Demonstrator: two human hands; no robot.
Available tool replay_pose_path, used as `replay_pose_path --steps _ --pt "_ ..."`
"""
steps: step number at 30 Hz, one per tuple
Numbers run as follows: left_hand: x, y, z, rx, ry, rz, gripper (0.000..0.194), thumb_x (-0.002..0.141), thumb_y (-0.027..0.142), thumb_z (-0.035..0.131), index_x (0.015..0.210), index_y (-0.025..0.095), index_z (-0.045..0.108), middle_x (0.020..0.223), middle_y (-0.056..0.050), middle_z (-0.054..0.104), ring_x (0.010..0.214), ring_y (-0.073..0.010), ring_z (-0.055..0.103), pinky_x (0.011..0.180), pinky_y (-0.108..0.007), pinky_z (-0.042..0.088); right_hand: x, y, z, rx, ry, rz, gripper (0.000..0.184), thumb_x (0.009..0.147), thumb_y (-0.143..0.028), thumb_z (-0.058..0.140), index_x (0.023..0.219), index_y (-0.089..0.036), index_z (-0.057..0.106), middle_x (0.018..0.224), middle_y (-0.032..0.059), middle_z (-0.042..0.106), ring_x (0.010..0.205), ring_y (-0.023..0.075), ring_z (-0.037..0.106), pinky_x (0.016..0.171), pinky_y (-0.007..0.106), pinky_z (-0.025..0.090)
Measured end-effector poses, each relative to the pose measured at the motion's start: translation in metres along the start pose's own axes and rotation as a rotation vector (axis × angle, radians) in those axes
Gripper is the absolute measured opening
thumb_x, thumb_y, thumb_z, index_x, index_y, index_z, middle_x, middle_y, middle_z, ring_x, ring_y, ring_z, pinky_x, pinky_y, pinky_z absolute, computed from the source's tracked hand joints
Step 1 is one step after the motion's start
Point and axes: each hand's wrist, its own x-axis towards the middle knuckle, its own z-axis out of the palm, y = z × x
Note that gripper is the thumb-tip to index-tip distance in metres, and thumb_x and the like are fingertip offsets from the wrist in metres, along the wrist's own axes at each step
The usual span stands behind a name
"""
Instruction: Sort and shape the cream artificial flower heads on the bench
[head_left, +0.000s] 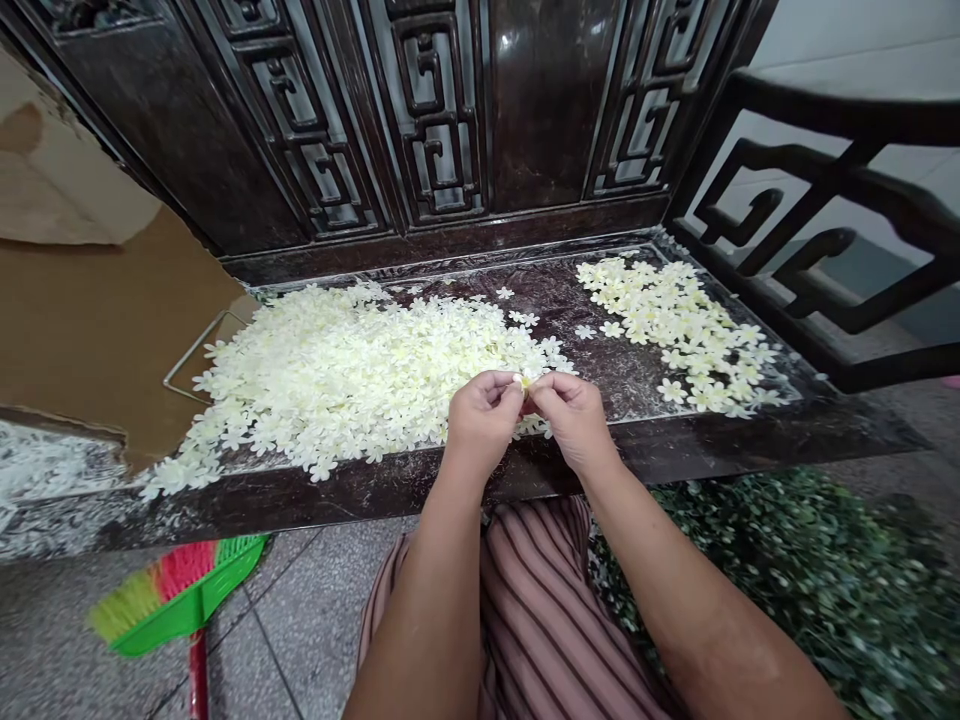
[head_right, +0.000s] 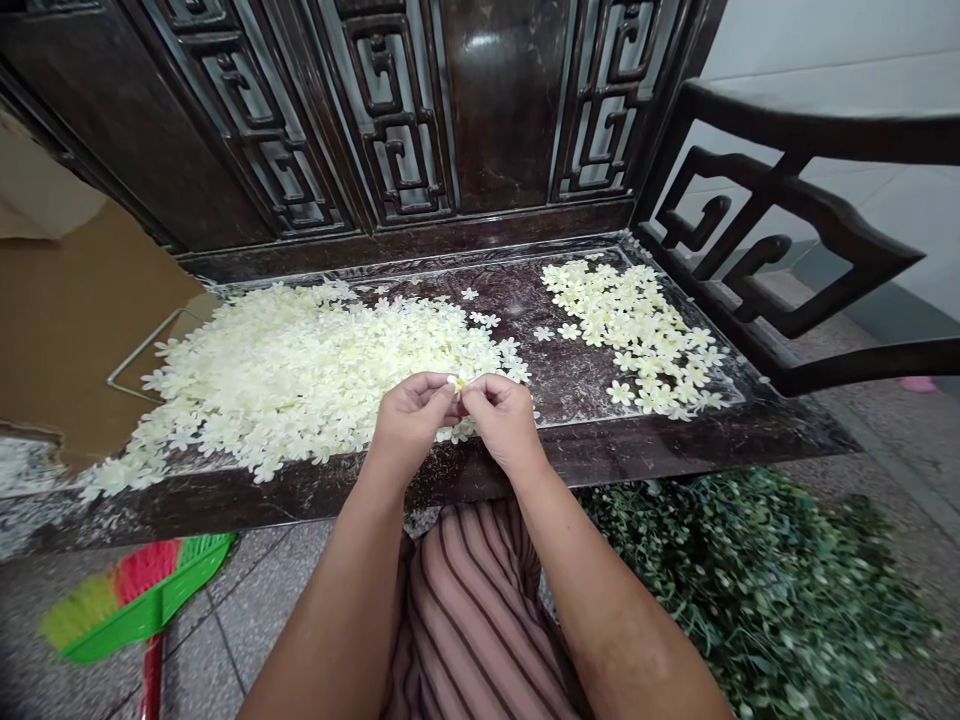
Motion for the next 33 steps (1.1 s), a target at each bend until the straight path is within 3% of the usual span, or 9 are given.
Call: replay_pose_path --steps 5,10,15,19,25,33 --pt "0.003 -0.002 -0.004 0.000 -0.106 -0.002 0.019 0.059 0.022 0.068 0.074 0.013 0.060 0.052 0.004 0.059 0.048 -0.0083 0.055 0.051 -0.020 0.047 -0.002 -0.007 -0.002 -0.181 -0.037 -0.095 0.018 0.060 -0.026 0.052 0.044 -0.018 0.047 0.043 -0.0051 0.039 0.046 0.0081 0.034 0.046 0.023 0.029" --pt "0.001 0.000 -0.003 -0.008 -0.125 -0.001 0.015 0.057 0.019 0.067 0.070 0.013 0.061 0.052 0.004 0.060 0.047 -0.0072 0.056 0.053 -0.020 0.048 -0.001 -0.007 -0.006 -0.104 -0.043 -0.046 0.016 0.059 -0.024 0.053 0.045 -0.018 0.051 0.044 -0.0045 0.044 0.046 0.0087 0.038 0.049 0.024 0.033" --pt "0.004 0.002 -0.003 -0.005 -0.029 -0.038 0.008 0.062 0.014 0.063 0.069 0.014 0.058 0.049 0.006 0.058 0.041 -0.0062 0.054 0.049 -0.020 0.048 -0.002 -0.005 -0.004 0.104 -0.069 0.002 0.014 0.059 -0.020 0.056 0.046 -0.018 0.055 0.044 -0.0046 0.047 0.047 0.0089 0.040 0.050 0.024 0.034" --pt "0.008 0.003 -0.008 -0.019 0.093 -0.027 0.003 0.070 0.014 0.059 0.073 0.014 0.057 0.056 0.002 0.063 0.050 -0.0080 0.060 0.053 -0.020 0.049 0.000 -0.011 -0.006 0.344 -0.043 0.095 0.022 0.059 -0.026 0.066 0.044 -0.019 0.052 0.040 -0.0058 0.042 0.043 0.0068 0.033 0.049 0.024 0.034" --pt "0.007 0.001 -0.011 0.092 0.015 0.126 0.015 0.072 0.022 0.062 0.084 0.015 0.058 0.068 -0.002 0.067 0.063 -0.0120 0.065 0.055 -0.019 0.046 0.015 -0.016 -0.015 0.308 0.002 0.290 0.032 0.058 -0.046 0.075 0.057 -0.016 0.062 0.046 -0.0050 0.044 0.044 0.0055 0.035 0.045 0.021 0.030" --pt "0.004 -0.012 -0.011 0.439 0.077 0.404 0.015 0.077 0.020 0.055 0.089 0.020 0.063 0.078 -0.002 0.070 0.080 -0.0149 0.066 0.072 -0.024 0.049 -0.001 -0.022 -0.006 0.119 -0.140 0.241 0.042 0.057 -0.054 0.071 0.050 -0.016 0.054 0.045 -0.0039 0.049 0.042 0.0047 0.035 0.042 0.022 0.025"
